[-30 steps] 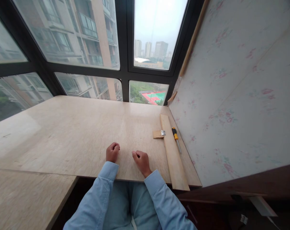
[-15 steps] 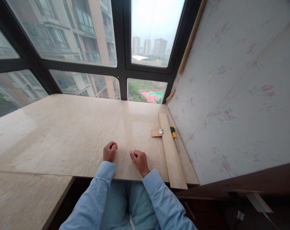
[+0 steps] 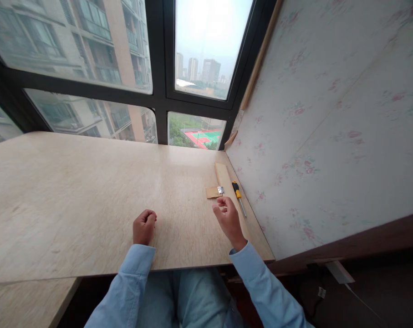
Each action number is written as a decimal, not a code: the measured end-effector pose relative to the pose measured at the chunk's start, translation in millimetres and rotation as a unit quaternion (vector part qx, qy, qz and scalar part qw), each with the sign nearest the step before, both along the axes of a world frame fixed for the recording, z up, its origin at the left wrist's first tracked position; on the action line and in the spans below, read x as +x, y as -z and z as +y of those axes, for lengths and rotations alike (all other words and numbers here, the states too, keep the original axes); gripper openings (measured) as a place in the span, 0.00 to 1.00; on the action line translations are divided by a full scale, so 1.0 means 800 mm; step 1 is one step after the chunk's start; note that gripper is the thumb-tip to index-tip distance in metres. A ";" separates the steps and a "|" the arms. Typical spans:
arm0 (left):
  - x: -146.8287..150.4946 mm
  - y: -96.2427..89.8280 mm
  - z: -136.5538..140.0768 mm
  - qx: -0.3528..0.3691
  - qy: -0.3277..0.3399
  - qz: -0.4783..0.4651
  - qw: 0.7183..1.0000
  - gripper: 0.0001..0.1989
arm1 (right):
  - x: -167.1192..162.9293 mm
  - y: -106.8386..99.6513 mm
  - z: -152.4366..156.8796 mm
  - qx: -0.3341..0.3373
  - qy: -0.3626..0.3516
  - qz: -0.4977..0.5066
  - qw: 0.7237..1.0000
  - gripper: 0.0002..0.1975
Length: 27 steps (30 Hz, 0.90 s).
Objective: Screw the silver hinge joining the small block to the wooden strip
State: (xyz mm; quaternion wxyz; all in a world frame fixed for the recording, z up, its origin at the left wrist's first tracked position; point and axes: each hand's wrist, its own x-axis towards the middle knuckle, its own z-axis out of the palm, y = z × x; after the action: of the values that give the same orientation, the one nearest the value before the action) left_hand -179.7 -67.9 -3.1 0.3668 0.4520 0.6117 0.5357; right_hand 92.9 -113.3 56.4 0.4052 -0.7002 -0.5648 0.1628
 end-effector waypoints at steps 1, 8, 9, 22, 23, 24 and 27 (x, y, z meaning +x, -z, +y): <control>0.000 0.000 0.000 0.000 0.000 0.003 1.000 0.08 | 0.020 0.000 0.011 -0.015 0.023 -0.025 0.999 0.19; -0.002 -0.001 0.002 0.004 0.009 0.016 1.000 0.07 | 0.105 0.026 0.059 -0.190 0.096 -0.153 0.965 0.44; -0.002 -0.001 0.002 0.004 0.009 0.019 1.000 0.07 | 0.106 0.029 0.061 -0.208 0.096 -0.162 0.960 0.45; -0.005 0.009 0.002 0.017 0.018 0.033 0.999 0.08 | 0.099 0.020 0.067 -0.321 0.075 -0.251 0.910 0.47; -0.005 0.009 0.002 0.017 0.019 0.032 0.999 0.08 | 0.100 0.018 0.068 -0.328 0.067 -0.255 0.907 0.46; -0.005 0.008 0.002 0.017 0.019 0.031 0.999 0.08 | 0.101 0.017 0.069 -0.333 0.059 -0.258 0.905 0.45; -0.005 0.007 0.000 0.017 0.020 0.027 0.999 0.09 | 0.102 0.013 0.071 -0.347 0.041 -0.264 0.899 0.46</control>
State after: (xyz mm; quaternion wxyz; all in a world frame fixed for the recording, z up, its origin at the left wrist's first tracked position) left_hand -183.6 -67.7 -9.0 0.3531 0.4846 0.6027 0.5266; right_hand 174.4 -56.1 45.8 -0.0211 -0.8361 -0.5297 0.1413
